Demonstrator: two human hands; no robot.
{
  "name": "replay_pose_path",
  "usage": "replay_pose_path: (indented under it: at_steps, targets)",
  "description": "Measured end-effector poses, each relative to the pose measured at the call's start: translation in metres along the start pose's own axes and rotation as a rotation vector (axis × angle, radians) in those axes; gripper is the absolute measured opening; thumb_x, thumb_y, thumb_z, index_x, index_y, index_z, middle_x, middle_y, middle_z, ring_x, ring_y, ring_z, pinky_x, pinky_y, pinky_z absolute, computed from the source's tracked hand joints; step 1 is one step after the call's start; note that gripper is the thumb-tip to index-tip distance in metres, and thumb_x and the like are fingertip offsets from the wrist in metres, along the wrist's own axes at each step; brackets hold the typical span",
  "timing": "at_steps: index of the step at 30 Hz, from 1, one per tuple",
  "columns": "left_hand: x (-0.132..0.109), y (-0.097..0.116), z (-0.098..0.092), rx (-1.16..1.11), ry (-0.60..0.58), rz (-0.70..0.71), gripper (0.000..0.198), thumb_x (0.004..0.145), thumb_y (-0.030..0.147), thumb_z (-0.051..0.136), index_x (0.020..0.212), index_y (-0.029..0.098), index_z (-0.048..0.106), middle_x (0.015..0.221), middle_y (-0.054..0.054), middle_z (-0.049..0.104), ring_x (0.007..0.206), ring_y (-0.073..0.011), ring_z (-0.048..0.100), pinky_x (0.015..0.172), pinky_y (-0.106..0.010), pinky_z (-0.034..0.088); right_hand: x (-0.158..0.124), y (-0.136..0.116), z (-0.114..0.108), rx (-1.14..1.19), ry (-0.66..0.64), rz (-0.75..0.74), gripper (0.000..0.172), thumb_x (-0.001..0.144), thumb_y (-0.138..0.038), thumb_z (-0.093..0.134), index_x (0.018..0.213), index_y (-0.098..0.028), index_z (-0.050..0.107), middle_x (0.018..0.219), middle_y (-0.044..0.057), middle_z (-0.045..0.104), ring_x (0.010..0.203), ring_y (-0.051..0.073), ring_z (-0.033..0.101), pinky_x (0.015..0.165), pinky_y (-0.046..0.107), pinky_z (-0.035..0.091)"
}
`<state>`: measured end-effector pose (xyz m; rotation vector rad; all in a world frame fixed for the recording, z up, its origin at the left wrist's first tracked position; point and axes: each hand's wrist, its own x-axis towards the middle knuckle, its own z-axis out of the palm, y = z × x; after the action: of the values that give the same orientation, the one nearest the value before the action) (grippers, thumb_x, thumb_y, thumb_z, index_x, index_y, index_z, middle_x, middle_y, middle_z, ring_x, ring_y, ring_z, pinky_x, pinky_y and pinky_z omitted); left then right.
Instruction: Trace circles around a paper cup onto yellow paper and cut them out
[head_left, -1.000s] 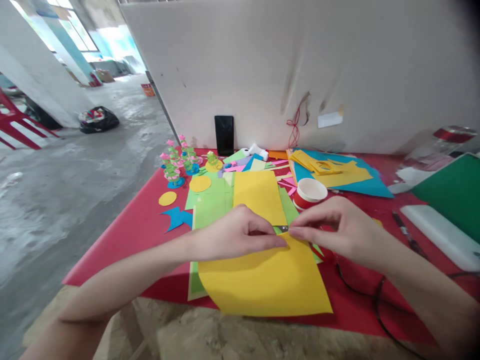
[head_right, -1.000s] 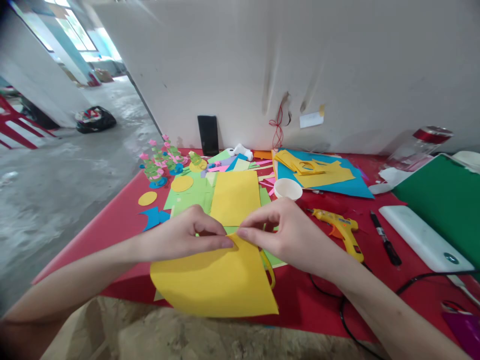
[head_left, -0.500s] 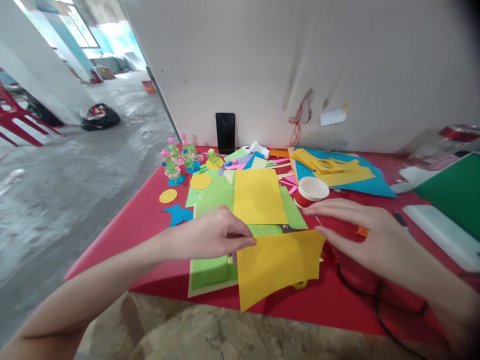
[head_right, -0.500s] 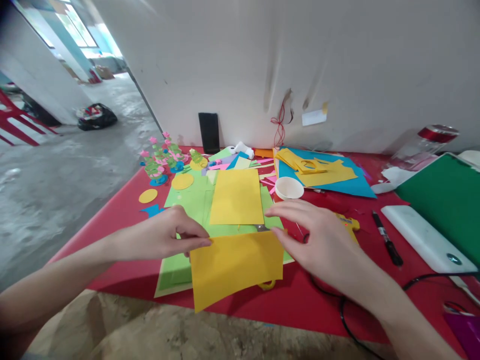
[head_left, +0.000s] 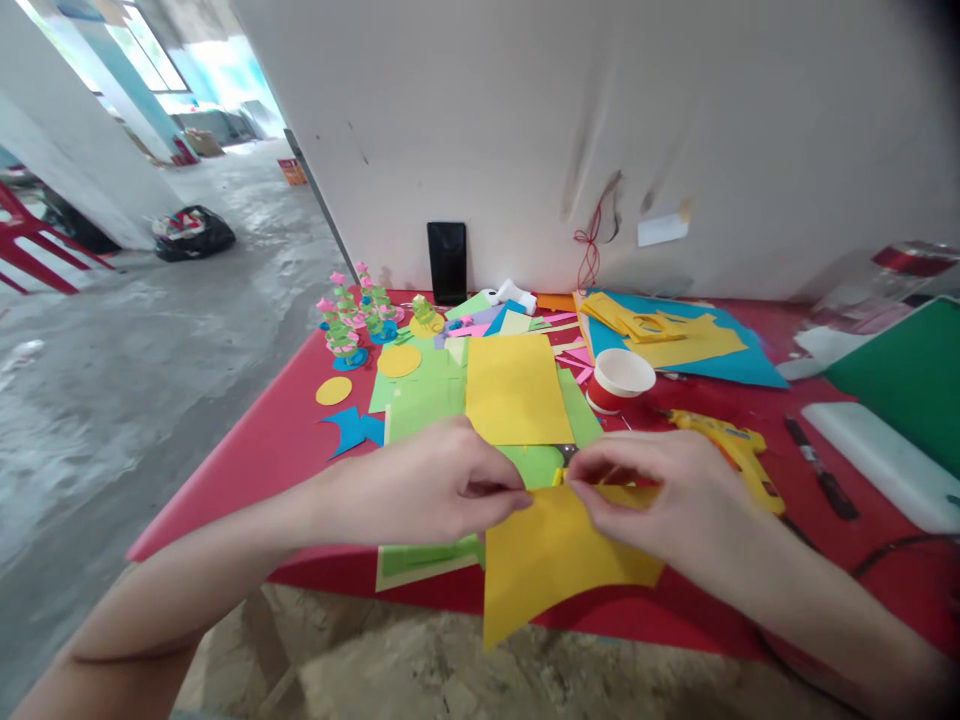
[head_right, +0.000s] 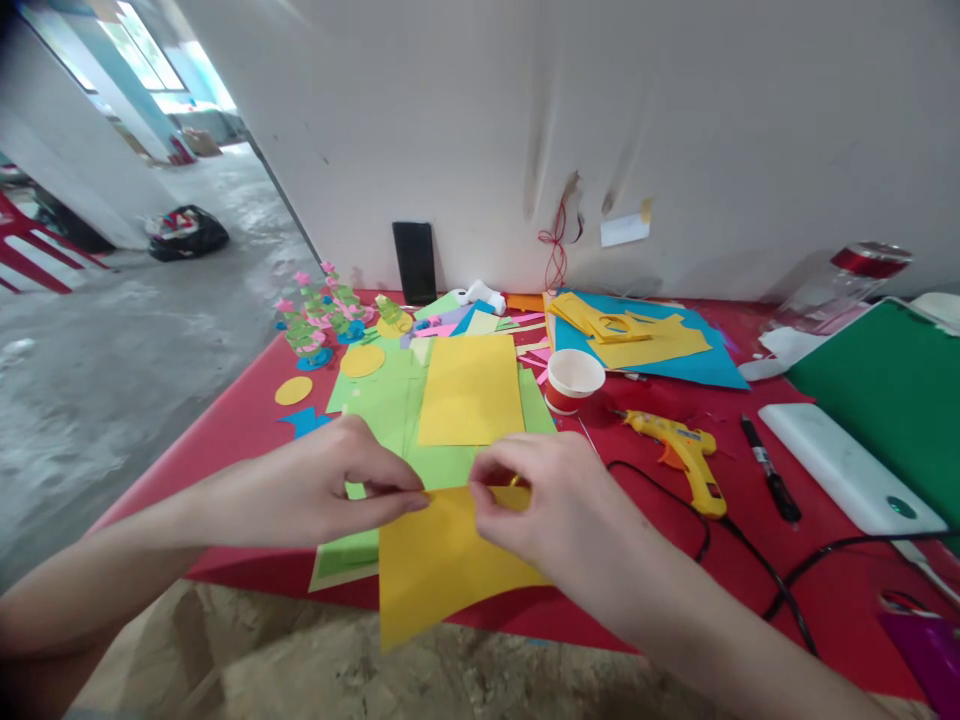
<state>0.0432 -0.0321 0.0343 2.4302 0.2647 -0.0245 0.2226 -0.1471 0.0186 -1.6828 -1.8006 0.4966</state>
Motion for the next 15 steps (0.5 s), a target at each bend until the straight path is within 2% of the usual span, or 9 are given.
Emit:
replay_pose_path:
  at_steps: [3,6,9,11,13,14,15]
  targets:
    - [-0.007,-0.004,-0.010,0.005,-0.007,-0.046,0.031,0.089,0.025,0.045,0.066,0.012,0.062,0.051,0.005,0.038,0.047,-0.0048,0.025,0.045,-0.017,0.026,-0.009,0.016,-0.015,-0.075,0.049,0.056,0.009,0.072,-0.016,0.059,0.069,-0.023,0.062,0.070,-0.005,0.068,0.061,0.012,0.062,0.059,0.021,0.048]
    - [-0.017,-0.011,-0.018,0.011,0.002,-0.062,0.032,0.089,0.029,0.045,0.068,0.013,0.064,0.051,0.004,0.041,0.046,-0.0054,0.026,0.044,-0.018,0.025,-0.021,0.038,-0.035,-0.153,0.035,0.104,0.005,0.075,-0.026,0.059,0.073,-0.026,0.064,0.074,-0.004,0.069,0.061,0.014,0.064,0.056,0.022,0.050]
    - [-0.026,-0.017,-0.020,0.006,0.011,-0.072,0.033,0.089,0.029,0.045,0.068,0.013,0.064,0.051,0.003,0.042,0.047,-0.0059,0.027,0.044,-0.018,0.026,-0.029,0.055,-0.049,-0.363,0.102,0.113,0.005,0.076,-0.029,0.058,0.075,-0.026,0.062,0.073,-0.001,0.070,0.057,0.016,0.063,0.053,0.026,0.051]
    - [-0.026,-0.019,-0.019,0.006,0.015,-0.086,0.032,0.089,0.030,0.044,0.071,0.013,0.065,0.052,0.003,0.045,0.047,-0.0060,0.030,0.044,-0.018,0.027,-0.031,0.055,-0.050,-0.497,0.236,0.085,0.010,0.079,-0.031,0.054,0.079,-0.025,0.062,0.079,0.003,0.070,0.063,0.020,0.064,0.057,0.030,0.052]
    - [-0.023,-0.018,-0.016,0.009,-0.005,-0.091,0.032,0.089,0.029,0.044,0.070,0.013,0.065,0.052,0.003,0.046,0.047,-0.0057,0.029,0.045,-0.018,0.026,-0.029,0.044,-0.041,-0.502,0.315,-0.001,0.018,0.084,-0.032,0.047,0.089,-0.023,0.062,0.092,0.006,0.069,0.079,0.022,0.065,0.069,0.032,0.053]
    - [-0.020,-0.016,-0.014,0.008,-0.023,-0.084,0.033,0.089,0.029,0.044,0.068,0.013,0.064,0.051,0.003,0.044,0.046,-0.0056,0.027,0.045,-0.019,0.025,-0.027,0.036,-0.033,-0.455,0.302,-0.092,0.021,0.086,-0.031,0.045,0.092,-0.021,0.062,0.097,0.006,0.069,0.085,0.022,0.065,0.075,0.032,0.053]
    - [-0.017,-0.015,-0.013,0.003,-0.042,-0.075,0.034,0.089,0.027,0.045,0.064,0.013,0.062,0.050,0.004,0.041,0.047,-0.0056,0.024,0.044,-0.019,0.024,-0.024,0.028,-0.025,-0.395,0.231,-0.166,0.022,0.087,-0.030,0.046,0.097,-0.020,0.063,0.099,0.005,0.069,0.088,0.020,0.065,0.077,0.029,0.053]
